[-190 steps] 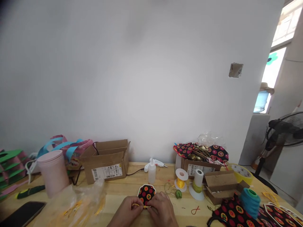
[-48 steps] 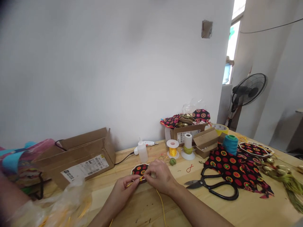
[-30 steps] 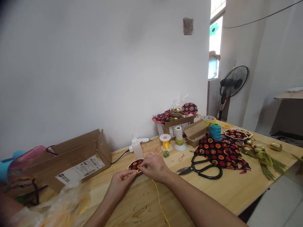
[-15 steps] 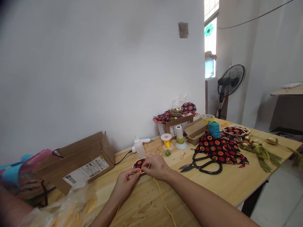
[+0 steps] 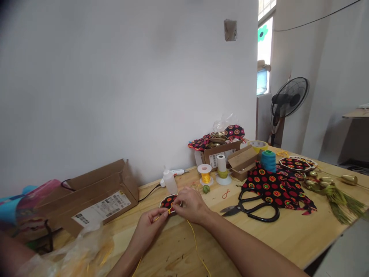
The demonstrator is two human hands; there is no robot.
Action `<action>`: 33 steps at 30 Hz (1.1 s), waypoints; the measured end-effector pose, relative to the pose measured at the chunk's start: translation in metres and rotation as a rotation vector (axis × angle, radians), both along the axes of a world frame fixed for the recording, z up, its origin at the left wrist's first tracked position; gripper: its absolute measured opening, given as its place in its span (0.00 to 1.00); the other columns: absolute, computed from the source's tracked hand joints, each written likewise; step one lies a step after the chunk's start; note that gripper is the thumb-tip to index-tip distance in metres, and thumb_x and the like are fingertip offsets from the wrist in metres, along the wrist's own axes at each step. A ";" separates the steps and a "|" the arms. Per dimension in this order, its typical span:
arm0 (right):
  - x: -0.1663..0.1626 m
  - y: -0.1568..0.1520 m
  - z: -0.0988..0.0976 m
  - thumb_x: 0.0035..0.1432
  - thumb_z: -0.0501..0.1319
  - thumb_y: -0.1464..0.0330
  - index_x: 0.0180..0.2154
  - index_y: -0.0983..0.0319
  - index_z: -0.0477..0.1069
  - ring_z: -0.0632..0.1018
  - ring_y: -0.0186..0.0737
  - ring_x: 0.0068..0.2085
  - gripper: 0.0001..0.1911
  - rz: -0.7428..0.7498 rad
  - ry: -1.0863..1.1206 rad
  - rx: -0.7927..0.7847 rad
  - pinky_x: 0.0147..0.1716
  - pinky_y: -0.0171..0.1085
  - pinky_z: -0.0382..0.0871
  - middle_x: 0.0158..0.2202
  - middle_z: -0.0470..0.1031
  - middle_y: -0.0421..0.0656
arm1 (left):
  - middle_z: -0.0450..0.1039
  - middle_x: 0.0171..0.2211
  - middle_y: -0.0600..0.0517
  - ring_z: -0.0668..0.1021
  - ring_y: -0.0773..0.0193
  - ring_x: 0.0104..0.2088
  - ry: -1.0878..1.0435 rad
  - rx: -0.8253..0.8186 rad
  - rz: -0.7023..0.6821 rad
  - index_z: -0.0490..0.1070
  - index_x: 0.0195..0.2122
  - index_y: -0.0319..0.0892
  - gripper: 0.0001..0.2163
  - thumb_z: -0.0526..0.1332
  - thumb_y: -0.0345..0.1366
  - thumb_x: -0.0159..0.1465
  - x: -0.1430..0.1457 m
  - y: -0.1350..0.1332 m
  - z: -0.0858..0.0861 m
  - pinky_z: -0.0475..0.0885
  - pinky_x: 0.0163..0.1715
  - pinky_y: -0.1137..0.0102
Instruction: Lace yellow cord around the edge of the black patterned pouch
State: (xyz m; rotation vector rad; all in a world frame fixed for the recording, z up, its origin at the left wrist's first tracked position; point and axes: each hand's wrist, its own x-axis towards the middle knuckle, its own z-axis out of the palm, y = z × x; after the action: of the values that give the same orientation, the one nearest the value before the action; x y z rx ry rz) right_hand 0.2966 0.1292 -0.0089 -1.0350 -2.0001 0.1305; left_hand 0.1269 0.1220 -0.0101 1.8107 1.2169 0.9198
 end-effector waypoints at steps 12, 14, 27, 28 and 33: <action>0.000 0.000 -0.002 0.47 0.58 0.73 0.23 0.60 0.72 0.70 0.34 0.28 0.05 0.065 0.093 -0.047 0.30 0.34 0.62 0.23 0.74 0.39 | 0.76 0.28 0.51 0.74 0.61 0.31 -0.034 -0.007 0.046 0.75 0.28 0.39 0.11 0.58 0.40 0.52 0.000 -0.002 0.001 0.66 0.32 0.73; -0.001 -0.001 -0.002 0.47 0.58 0.73 0.23 0.60 0.72 0.70 0.34 0.27 0.06 0.074 0.095 -0.061 0.30 0.34 0.62 0.23 0.74 0.39 | 0.76 0.26 0.51 0.74 0.62 0.28 -0.055 -0.030 0.069 0.74 0.27 0.38 0.11 0.58 0.41 0.51 -0.001 -0.001 -0.001 0.66 0.29 0.73; -0.008 -0.005 -0.002 0.49 0.59 0.70 0.29 0.57 0.74 0.70 0.36 0.31 0.05 0.095 -0.119 0.026 0.32 0.35 0.58 0.26 0.74 0.39 | 0.75 0.24 0.50 0.74 0.61 0.27 -0.015 -0.005 0.034 0.74 0.26 0.37 0.11 0.56 0.38 0.52 -0.003 0.001 -0.002 0.66 0.29 0.72; -0.008 -0.004 -0.002 0.49 0.59 0.70 0.28 0.57 0.73 0.70 0.36 0.31 0.05 0.090 -0.141 0.035 0.32 0.35 0.57 0.26 0.74 0.39 | 0.75 0.24 0.50 0.74 0.61 0.28 -0.003 0.007 0.037 0.74 0.25 0.37 0.10 0.56 0.37 0.52 -0.003 0.001 -0.001 0.66 0.29 0.72; -0.010 0.000 -0.001 0.48 0.58 0.72 0.26 0.60 0.72 0.69 0.35 0.29 0.05 0.084 -0.212 0.088 0.32 0.35 0.57 0.24 0.73 0.39 | 0.76 0.25 0.51 0.74 0.61 0.29 0.052 0.060 0.056 0.74 0.24 0.38 0.10 0.55 0.36 0.52 -0.001 0.001 0.000 0.65 0.32 0.71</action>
State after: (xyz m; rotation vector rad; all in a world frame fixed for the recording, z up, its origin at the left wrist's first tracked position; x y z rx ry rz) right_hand 0.2871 0.1291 -0.0098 -0.9410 -2.2208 -0.0236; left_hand 0.1257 0.1229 -0.0102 1.8666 1.2910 0.9548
